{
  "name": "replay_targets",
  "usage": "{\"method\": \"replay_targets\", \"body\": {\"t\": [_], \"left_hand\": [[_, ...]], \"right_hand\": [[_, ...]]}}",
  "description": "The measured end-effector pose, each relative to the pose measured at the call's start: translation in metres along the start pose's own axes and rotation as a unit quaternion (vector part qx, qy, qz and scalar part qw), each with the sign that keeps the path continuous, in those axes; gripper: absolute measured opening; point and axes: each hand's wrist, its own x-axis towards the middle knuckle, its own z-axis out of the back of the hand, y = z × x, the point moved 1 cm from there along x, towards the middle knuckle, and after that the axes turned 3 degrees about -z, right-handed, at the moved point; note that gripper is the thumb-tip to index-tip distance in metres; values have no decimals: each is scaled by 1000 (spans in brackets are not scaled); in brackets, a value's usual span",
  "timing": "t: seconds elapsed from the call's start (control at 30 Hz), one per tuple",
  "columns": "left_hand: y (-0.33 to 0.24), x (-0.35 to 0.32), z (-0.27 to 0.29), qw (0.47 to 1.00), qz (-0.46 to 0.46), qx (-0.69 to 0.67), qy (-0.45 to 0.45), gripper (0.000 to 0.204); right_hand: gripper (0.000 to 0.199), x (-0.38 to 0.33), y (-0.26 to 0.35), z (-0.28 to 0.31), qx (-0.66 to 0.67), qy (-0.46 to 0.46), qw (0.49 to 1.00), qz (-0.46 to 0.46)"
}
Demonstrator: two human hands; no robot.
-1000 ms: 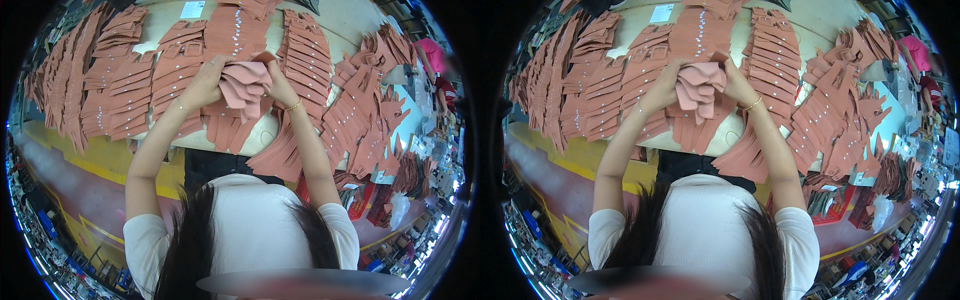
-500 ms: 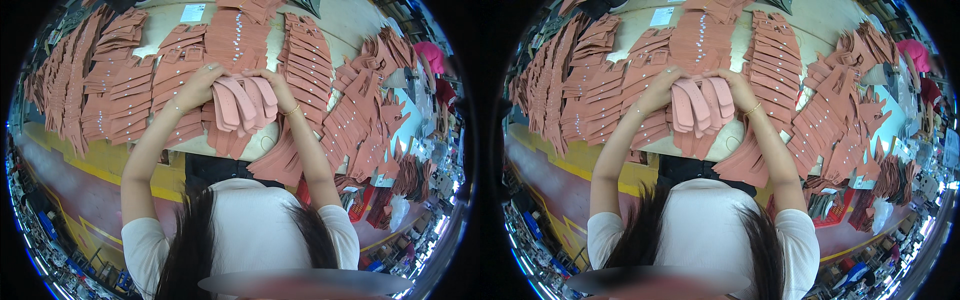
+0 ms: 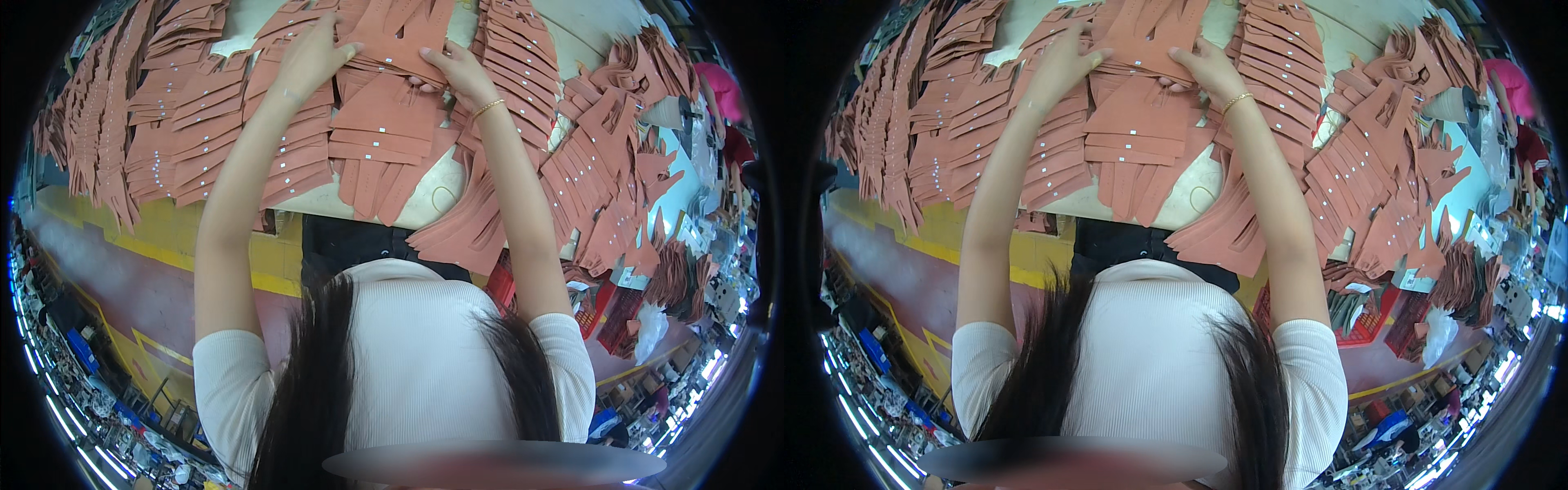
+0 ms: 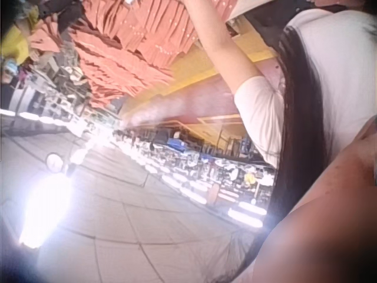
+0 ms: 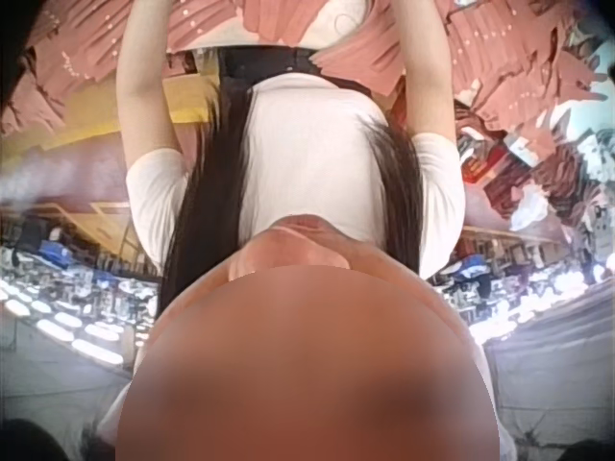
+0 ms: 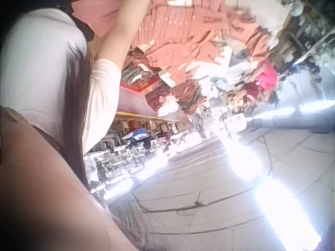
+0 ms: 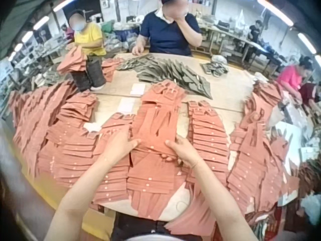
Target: The person sorts and stacks pink fabric pieces on a table, aligning them into neat piles. They repeatedly pick up pieces, adjust their orientation, and place them into growing stacks while occasionally moving other items aside.
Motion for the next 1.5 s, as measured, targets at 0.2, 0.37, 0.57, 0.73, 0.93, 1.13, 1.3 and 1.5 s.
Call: {"method": "replay_targets", "body": {"t": [0.2,0.37,0.57,0.73,0.93,1.13,1.3,1.5], "left_hand": [[-1,-77,5,965,130,-153,167,48],[-27,-95,-10,996,58,-13,70,53],[-38,-94,-14,990,88,-33,106,57],[-39,-90,-12,987,92,-63,115,59],[-21,-71,-18,943,159,-201,214,47],[-25,-81,-23,927,109,-341,108,28],[-19,-115,-15,868,201,-439,117,23],[5,-157,-29,900,275,-288,177,23]], "right_hand": [[43,4,-7,6,-2,22,1000,18],[46,-2,-8,0,52,-1,998,25],[59,-26,-14,4,35,-32,999,20],[56,-58,-17,2,-249,-148,948,133],[36,-108,-56,-29,-423,-142,811,378],[28,-115,-70,-52,-511,-152,717,450],[18,-134,-73,-51,-502,-193,678,501],[18,-173,-72,-60,-451,-100,740,488]]}}
